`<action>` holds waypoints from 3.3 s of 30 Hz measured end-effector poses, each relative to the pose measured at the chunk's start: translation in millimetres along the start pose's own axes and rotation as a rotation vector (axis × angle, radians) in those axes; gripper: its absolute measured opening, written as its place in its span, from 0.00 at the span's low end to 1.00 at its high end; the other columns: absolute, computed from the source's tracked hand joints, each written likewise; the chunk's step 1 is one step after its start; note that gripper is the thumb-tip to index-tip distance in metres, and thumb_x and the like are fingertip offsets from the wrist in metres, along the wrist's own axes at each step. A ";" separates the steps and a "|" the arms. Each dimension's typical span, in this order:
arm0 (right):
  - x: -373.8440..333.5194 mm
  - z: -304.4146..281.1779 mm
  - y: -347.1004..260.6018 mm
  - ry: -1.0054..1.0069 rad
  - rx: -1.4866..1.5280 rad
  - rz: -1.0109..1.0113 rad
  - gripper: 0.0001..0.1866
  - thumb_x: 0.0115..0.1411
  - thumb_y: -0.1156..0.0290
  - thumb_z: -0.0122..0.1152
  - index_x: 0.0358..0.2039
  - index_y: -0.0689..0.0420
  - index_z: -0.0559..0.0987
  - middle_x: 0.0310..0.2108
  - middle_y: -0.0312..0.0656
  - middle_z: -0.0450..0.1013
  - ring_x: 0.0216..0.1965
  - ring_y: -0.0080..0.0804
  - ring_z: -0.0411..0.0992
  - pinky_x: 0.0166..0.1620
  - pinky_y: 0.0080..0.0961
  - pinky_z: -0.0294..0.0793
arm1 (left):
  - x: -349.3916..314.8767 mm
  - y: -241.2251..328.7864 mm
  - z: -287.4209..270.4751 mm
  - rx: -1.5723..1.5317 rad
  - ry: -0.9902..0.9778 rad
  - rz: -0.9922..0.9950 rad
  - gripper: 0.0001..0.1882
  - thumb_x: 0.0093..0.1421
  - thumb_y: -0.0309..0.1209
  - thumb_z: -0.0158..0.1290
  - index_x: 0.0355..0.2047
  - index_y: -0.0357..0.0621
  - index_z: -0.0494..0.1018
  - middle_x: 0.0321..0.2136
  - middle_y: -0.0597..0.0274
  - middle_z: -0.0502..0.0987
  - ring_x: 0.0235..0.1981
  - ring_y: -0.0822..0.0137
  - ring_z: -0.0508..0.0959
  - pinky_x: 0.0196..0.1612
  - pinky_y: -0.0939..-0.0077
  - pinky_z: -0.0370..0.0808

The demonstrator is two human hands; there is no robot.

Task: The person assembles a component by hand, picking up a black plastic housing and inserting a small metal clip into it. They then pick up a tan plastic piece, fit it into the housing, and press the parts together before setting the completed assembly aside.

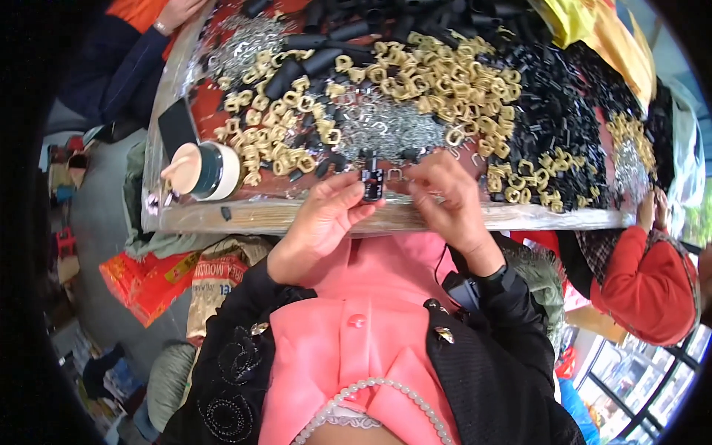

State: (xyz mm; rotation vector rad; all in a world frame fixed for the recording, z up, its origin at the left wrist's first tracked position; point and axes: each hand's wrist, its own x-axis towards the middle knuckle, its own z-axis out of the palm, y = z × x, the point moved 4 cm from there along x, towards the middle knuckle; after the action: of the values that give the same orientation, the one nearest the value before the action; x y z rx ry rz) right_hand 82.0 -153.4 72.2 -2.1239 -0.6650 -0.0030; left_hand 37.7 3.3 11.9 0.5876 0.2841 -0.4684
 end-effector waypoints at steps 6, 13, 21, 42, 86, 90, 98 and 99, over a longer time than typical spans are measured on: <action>-4.7 14.4 -21.8 -0.077 -0.082 -0.186 0.13 0.44 0.73 0.59 0.34 0.57 0.74 0.41 0.47 0.61 0.41 0.39 0.60 0.43 0.30 0.59 | 0.4 4.1 8.1 -0.034 -0.053 0.069 0.15 0.52 0.25 0.51 0.41 0.33 0.67 0.34 0.59 0.73 0.33 0.70 0.74 0.37 0.79 0.74; -11.4 20.1 -20.1 -0.127 -0.138 -0.232 0.18 0.42 0.70 0.61 0.37 0.54 0.72 0.48 0.48 0.55 0.48 0.44 0.55 0.49 0.41 0.50 | 0.5 -3.2 3.5 0.040 0.009 0.065 0.13 0.54 0.26 0.49 0.39 0.34 0.67 0.35 0.58 0.73 0.33 0.68 0.75 0.37 0.78 0.74; -11.2 26.8 -13.2 -0.152 -0.223 -0.148 0.25 0.39 0.65 0.64 0.39 0.55 0.67 0.52 0.52 0.51 0.48 0.44 0.54 0.49 0.40 0.50 | 4.3 -10.6 2.8 0.045 -0.027 -0.010 0.14 0.54 0.28 0.50 0.41 0.37 0.67 0.34 0.59 0.73 0.32 0.67 0.75 0.35 0.79 0.74; -10.9 -10.5 9.4 0.030 -0.044 -0.104 0.17 0.45 0.68 0.59 0.37 0.58 0.72 0.41 0.47 0.63 0.41 0.42 0.63 0.41 0.32 0.64 | 4.7 -3.8 2.6 0.064 -0.027 -0.038 0.12 0.55 0.30 0.48 0.38 0.35 0.68 0.34 0.58 0.73 0.34 0.65 0.75 0.36 0.81 0.73; -10.5 -13.7 65.4 -0.087 -0.496 0.015 0.08 0.48 0.73 0.54 0.30 0.58 0.68 0.29 0.45 0.64 0.27 0.46 0.67 0.28 0.33 0.67 | 8.4 -4.2 0.0 0.065 0.008 -0.037 0.10 0.54 0.30 0.49 0.33 0.37 0.69 0.29 0.60 0.73 0.32 0.66 0.75 0.34 0.81 0.73; -6.9 -14.3 62.9 -0.106 -0.524 0.066 0.08 0.48 0.73 0.54 0.29 0.58 0.68 0.28 0.45 0.64 0.27 0.47 0.66 0.28 0.34 0.67 | 7.6 -2.8 3.4 0.071 0.003 -0.027 0.10 0.54 0.30 0.50 0.34 0.37 0.69 0.29 0.60 0.73 0.32 0.66 0.75 0.34 0.81 0.73; -12.5 -13.7 67.0 -0.022 -0.129 0.171 0.08 0.53 0.69 0.54 0.25 0.61 0.71 0.17 0.34 0.65 0.17 0.28 0.64 0.20 0.23 0.63 | 5.5 -6.9 2.6 0.074 -0.003 -0.012 0.10 0.54 0.30 0.50 0.35 0.38 0.69 0.31 0.61 0.73 0.33 0.68 0.75 0.35 0.80 0.73; -12.7 -12.4 68.9 -0.012 0.052 0.269 0.09 0.54 0.68 0.53 0.24 0.62 0.72 0.14 0.31 0.65 0.15 0.22 0.63 0.18 0.19 0.62 | 5.8 -7.7 2.5 0.072 0.001 -0.009 0.10 0.54 0.30 0.50 0.35 0.38 0.69 0.31 0.61 0.73 0.33 0.68 0.75 0.35 0.80 0.73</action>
State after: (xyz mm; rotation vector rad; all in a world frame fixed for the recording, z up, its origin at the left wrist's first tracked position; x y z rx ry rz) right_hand 105.7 -200.7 24.6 -2.1490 -0.3779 0.1726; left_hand 39.1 -5.8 8.1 0.6566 0.2723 -0.4887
